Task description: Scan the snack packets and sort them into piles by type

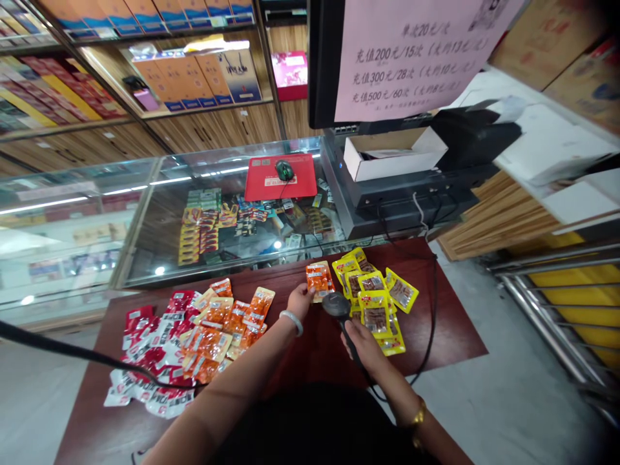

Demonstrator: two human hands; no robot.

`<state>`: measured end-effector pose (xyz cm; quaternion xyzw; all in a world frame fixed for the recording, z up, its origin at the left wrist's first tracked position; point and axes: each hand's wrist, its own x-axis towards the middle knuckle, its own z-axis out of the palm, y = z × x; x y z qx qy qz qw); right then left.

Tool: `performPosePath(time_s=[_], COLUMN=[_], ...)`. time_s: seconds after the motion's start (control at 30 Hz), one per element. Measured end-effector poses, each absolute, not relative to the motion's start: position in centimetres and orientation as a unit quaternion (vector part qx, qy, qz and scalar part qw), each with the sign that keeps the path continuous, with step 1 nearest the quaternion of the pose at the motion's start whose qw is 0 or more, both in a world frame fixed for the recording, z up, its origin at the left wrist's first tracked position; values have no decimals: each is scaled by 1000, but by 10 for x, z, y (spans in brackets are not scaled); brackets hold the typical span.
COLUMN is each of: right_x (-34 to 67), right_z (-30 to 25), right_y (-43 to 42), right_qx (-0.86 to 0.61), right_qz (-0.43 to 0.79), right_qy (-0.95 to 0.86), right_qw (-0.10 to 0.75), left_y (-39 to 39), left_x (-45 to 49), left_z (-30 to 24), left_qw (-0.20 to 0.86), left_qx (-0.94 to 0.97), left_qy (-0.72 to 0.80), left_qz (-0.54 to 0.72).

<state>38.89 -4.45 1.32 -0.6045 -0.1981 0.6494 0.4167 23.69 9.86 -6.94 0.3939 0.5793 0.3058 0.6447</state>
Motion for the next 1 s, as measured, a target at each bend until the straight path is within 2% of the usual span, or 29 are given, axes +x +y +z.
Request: performPosePath(time_s=[0.1, 0.17, 0.3, 0.4, 0.5, 0.6, 0.73, 0.83, 1.0], right_x=[390, 388, 381, 373, 366, 363, 363, 363, 362], right_z=[13, 14, 22, 28, 27, 20, 13, 12, 16], right_y=[-45, -43, -37, -33, -33, -37, -44, -47, -54], right_qx=[-616, -618, -614, -611, -610, -608, -608, -610, -606], right_qz=[645, 647, 656, 664, 667, 665, 658, 653, 657], right_qy=[-191, -195, -204, -206, -218, -239, -265, -271, -268], right_qw=[411, 402, 389, 379, 369, 363, 357, 359, 359], left_y=[98, 99, 103, 103, 101, 102, 105, 106, 105], left_x=[245, 242, 198, 145, 102, 81, 79, 84, 111], left_z=[-67, -60, -33, -12, -4, -6, -14, -20, -32], left_qw=[652, 614, 382, 206, 133, 146, 228, 294, 420], left_qx=[433, 496, 646, 662, 634, 621, 624, 609, 523], left_qy=[587, 600, 658, 721, 756, 755, 735, 733, 734], left_qz=[208, 133, 63, -4, -97, -154, -139, -73, 106])
